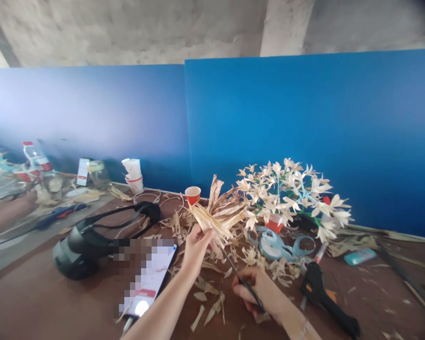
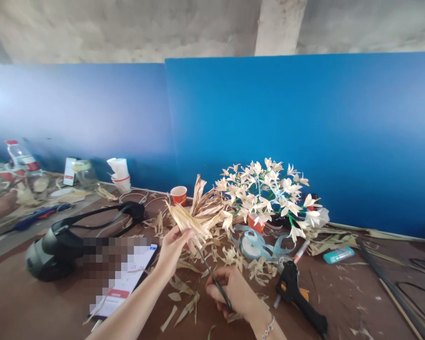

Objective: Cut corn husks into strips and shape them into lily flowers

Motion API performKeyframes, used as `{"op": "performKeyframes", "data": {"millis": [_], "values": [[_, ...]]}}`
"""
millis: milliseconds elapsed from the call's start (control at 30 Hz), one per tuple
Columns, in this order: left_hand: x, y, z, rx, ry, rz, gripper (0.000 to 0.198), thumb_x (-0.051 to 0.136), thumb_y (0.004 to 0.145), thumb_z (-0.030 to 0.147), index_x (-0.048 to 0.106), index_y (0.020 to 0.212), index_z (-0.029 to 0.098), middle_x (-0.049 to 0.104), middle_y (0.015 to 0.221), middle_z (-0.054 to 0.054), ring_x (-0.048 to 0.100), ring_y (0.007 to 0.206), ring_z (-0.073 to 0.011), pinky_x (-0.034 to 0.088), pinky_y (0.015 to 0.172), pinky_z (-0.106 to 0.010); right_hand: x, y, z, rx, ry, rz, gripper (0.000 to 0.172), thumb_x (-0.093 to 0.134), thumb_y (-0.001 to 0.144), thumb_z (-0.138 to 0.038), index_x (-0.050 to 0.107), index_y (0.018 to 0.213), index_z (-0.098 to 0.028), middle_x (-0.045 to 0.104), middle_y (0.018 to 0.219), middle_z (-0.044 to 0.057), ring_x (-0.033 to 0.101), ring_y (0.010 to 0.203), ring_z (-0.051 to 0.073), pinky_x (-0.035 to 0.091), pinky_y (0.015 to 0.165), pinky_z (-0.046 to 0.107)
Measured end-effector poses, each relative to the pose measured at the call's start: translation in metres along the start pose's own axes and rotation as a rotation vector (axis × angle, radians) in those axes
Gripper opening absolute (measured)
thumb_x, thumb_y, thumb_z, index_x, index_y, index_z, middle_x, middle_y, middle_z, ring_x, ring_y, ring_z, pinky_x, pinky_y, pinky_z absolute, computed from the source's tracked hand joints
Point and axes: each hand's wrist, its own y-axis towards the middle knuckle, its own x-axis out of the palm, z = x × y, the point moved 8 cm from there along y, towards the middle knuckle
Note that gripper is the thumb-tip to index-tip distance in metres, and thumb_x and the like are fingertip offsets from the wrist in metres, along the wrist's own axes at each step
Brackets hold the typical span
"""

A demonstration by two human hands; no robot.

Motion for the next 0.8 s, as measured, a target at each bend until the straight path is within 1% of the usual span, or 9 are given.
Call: {"op": "performKeyframes", "data": {"millis": [100, 167, 333, 500, 667, 800], "values": [[0.005, -0.005, -0.002, -0.032, -0.032, 0.007, 0.029, 0.069, 0.063, 0.036, 0.061, 0.077, 0.012, 0.058, 0.055, 0.003, 0.049, 0.042, -0.0073, 0.039, 0.041, -0.018, 0.001, 0.0, 0.0, 0.011, -0.012, 0.015, 0.023, 0.06, 0.066, -0.035, 0.055, 0.075, -0.015, 0.047, 0.038, -0.008, 0.04, 0.029, 0.005, 0.033, 0.03, 0.015], [0.008, -0.009, -0.004, -0.067, -0.033, 0.013, 0.029, 0.069, 0.063, 0.036, 0.061, 0.076, 0.012, 0.06, 0.058, 0.001, 0.049, 0.043, -0.0075, 0.038, 0.04, -0.018, 0.0, 0.0, 0.0, 0.019, -0.014, 0.041, 0.022, 0.059, 0.066, -0.035, 0.056, 0.074, -0.015, 0.047, 0.039, -0.008, 0.039, 0.029, 0.004, 0.032, 0.03, 0.014], [0.013, -0.016, -0.008, -0.131, -0.039, 0.02, 0.03, 0.07, 0.062, 0.037, 0.063, 0.078, 0.012, 0.064, 0.063, -0.001, 0.054, 0.046, -0.0102, 0.04, 0.041, -0.019, 0.001, 0.004, 0.001, 0.013, -0.009, 0.081, 0.021, 0.059, 0.066, -0.035, 0.057, 0.073, -0.015, 0.046, 0.039, -0.009, 0.037, 0.028, 0.004, 0.032, 0.029, 0.014], [0.015, -0.018, -0.008, -0.119, -0.051, 0.017, 0.029, 0.071, 0.061, 0.035, 0.066, 0.08, 0.013, 0.067, 0.068, -0.002, 0.06, 0.055, -0.0125, 0.044, 0.049, -0.02, 0.002, 0.008, 0.006, 0.009, -0.02, 0.106, 0.025, 0.06, 0.065, -0.038, 0.058, 0.075, -0.014, 0.047, 0.039, -0.008, 0.037, 0.028, 0.004, 0.032, 0.028, 0.014], [0.015, -0.018, -0.013, -0.163, -0.036, 0.012, 0.033, 0.07, 0.061, 0.038, 0.065, 0.081, 0.013, 0.066, 0.066, -0.003, 0.059, 0.052, -0.0128, 0.043, 0.044, -0.02, 0.002, 0.007, 0.005, 0.019, -0.021, 0.121, 0.025, 0.059, 0.066, -0.038, 0.057, 0.074, -0.014, 0.046, 0.038, -0.009, 0.036, 0.026, 0.004, 0.032, 0.028, 0.015], [0.014, -0.017, -0.015, -0.158, -0.036, 0.014, 0.033, 0.069, 0.063, 0.038, 0.065, 0.083, 0.012, 0.066, 0.068, -0.004, 0.059, 0.053, -0.013, 0.044, 0.043, -0.019, 0.001, 0.006, 0.005, 0.027, -0.013, 0.12, 0.025, 0.061, 0.065, -0.038, 0.056, 0.073, -0.015, 0.046, 0.037, -0.009, 0.035, 0.026, 0.003, 0.032, 0.027, 0.014]]}}
